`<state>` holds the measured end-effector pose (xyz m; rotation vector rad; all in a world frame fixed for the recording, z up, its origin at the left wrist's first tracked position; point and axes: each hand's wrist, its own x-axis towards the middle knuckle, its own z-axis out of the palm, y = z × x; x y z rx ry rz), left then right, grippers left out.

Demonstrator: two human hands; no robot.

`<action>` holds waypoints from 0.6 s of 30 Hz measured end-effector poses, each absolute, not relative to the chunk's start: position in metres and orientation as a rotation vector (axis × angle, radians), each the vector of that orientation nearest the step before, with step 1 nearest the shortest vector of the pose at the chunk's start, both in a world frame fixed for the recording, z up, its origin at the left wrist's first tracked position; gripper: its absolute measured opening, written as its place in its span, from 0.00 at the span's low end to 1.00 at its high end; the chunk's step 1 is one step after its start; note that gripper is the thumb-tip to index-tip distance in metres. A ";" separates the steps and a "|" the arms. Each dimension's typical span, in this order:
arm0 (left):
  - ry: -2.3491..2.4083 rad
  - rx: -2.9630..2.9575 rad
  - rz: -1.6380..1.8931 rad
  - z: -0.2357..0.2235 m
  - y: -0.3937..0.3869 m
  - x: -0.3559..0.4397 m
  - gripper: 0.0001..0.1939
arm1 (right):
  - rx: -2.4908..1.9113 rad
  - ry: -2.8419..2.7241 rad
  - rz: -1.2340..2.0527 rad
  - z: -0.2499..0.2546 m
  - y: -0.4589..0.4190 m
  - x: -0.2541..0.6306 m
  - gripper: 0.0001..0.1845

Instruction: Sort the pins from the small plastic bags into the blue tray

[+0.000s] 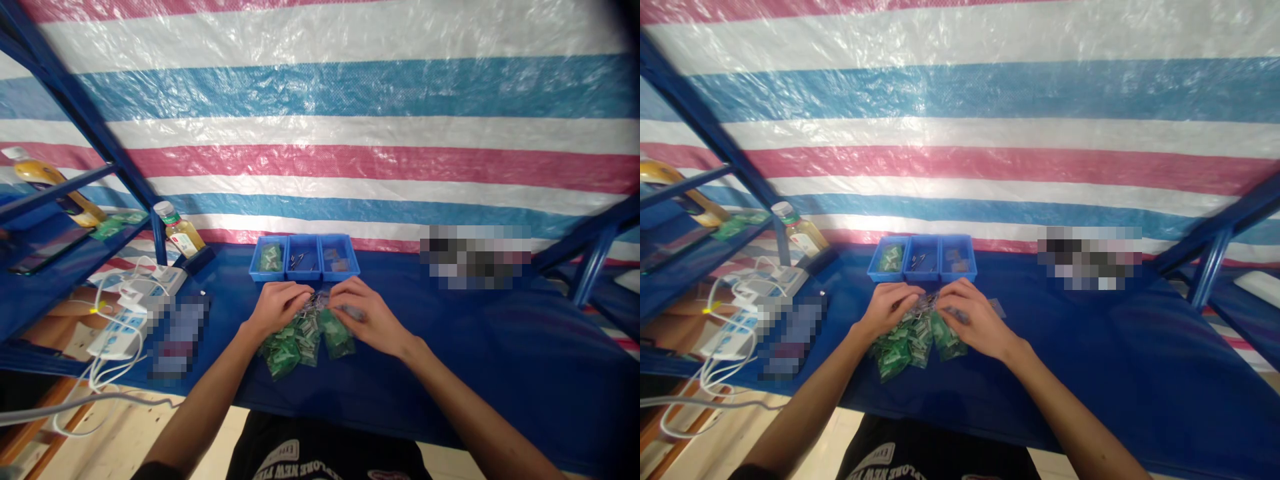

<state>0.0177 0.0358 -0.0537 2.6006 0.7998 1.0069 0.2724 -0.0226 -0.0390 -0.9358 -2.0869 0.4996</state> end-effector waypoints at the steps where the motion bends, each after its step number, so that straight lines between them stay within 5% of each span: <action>1: 0.749 2.609 1.030 -0.052 0.034 0.020 0.16 | -0.972 -2.018 0.504 -0.037 -0.019 0.272 0.07; 6: 0.569 2.640 1.031 -0.050 0.027 0.032 0.27 | -1.147 -1.721 0.581 -0.046 -0.008 0.261 0.09; 9: 0.621 2.623 0.971 -0.056 0.026 0.035 0.19 | -1.194 -1.618 0.624 -0.057 -0.010 0.255 0.10; 18: 0.704 2.585 0.943 -0.057 0.032 0.030 0.19 | -1.051 -1.575 0.828 -0.077 -0.017 0.250 0.12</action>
